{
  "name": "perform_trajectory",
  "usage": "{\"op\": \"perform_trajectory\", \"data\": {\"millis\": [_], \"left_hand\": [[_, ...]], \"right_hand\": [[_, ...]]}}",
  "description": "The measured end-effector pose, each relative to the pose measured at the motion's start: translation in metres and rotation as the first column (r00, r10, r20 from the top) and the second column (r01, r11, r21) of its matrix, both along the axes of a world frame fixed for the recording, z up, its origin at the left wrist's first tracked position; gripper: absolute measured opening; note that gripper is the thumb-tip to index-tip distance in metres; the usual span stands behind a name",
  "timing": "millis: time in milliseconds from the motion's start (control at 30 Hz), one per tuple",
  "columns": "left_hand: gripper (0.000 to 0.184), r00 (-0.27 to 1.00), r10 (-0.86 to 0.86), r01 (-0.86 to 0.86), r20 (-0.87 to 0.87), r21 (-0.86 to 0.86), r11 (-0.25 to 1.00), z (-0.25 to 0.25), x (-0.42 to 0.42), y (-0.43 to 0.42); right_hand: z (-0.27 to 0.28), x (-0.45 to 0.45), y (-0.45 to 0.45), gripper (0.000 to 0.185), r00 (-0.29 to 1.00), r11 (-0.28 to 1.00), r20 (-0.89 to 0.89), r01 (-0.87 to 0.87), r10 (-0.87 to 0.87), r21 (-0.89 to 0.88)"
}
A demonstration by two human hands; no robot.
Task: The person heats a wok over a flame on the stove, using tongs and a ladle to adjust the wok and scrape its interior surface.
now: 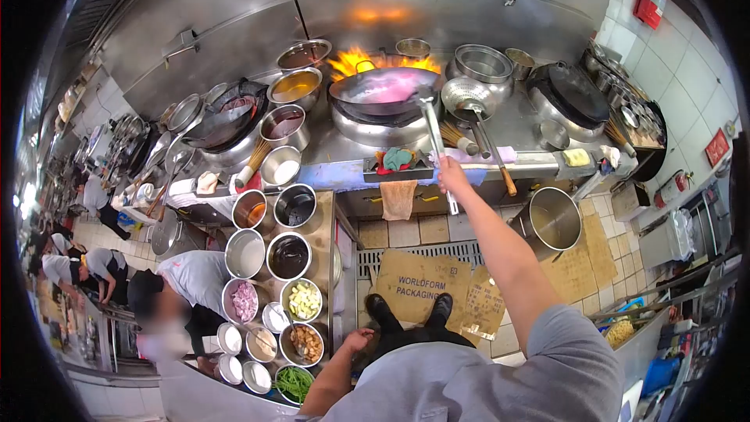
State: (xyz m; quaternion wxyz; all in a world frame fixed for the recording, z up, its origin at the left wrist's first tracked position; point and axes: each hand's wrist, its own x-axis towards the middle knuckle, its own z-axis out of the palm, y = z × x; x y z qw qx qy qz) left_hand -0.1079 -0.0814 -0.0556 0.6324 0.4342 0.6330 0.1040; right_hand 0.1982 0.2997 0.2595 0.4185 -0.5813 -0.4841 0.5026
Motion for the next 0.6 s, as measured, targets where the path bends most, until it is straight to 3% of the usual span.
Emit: {"op": "perform_trajectory", "data": {"millis": [33,167,333,433,500,533,567,600], "left_hand": [[0.027,0.992,-0.094,0.098,-0.085,0.043,0.994,0.001,0.0,-0.001],[0.028,0.996,-0.058,0.056,-0.062,-0.038,0.998,0.001,-0.003,-0.01],[0.028,0.985,-0.013,0.03,-0.17,0.099,0.995,0.016,-0.002,-0.019],[0.027,0.98,-0.046,0.057,-0.194,0.05,0.997,0.032,0.005,-0.019],[0.027,0.974,-0.072,0.078,-0.213,0.021,0.997,0.047,0.009,-0.018],[0.028,0.968,-0.097,0.098,-0.23,-0.007,0.995,0.052,0.01,-0.017],[0.028,0.967,-0.103,0.103,-0.232,-0.011,0.995,0.056,0.01,-0.018],[0.028,0.957,-0.12,0.132,-0.264,0.029,0.991,0.06,0.011,-0.017]], "right_hand": [[0.003,-0.005,-0.005,0.037,0.998,0.998,-0.006,-0.064,0.064,-0.009],[0.019,-0.012,-0.019,0.038,0.984,0.985,-0.134,-0.132,0.117,-0.107],[0.018,-0.015,-0.05,0.04,0.986,0.975,-0.062,-0.163,0.155,-0.152],[-0.017,0.002,-0.045,0.042,0.989,0.98,0.005,-0.148,0.15,-0.133],[-0.055,0.016,-0.036,0.041,0.891,0.975,0.45,-0.035,-0.069,0.219],[-0.039,0.022,-0.049,0.044,0.856,0.93,0.486,-0.016,-0.177,0.367],[0.0,0.025,-0.065,0.046,0.837,0.979,0.534,0.012,-0.12,0.202],[0.003,0.034,-0.059,0.048,0.802,0.969,0.575,0.015,-0.159,0.246]]}}
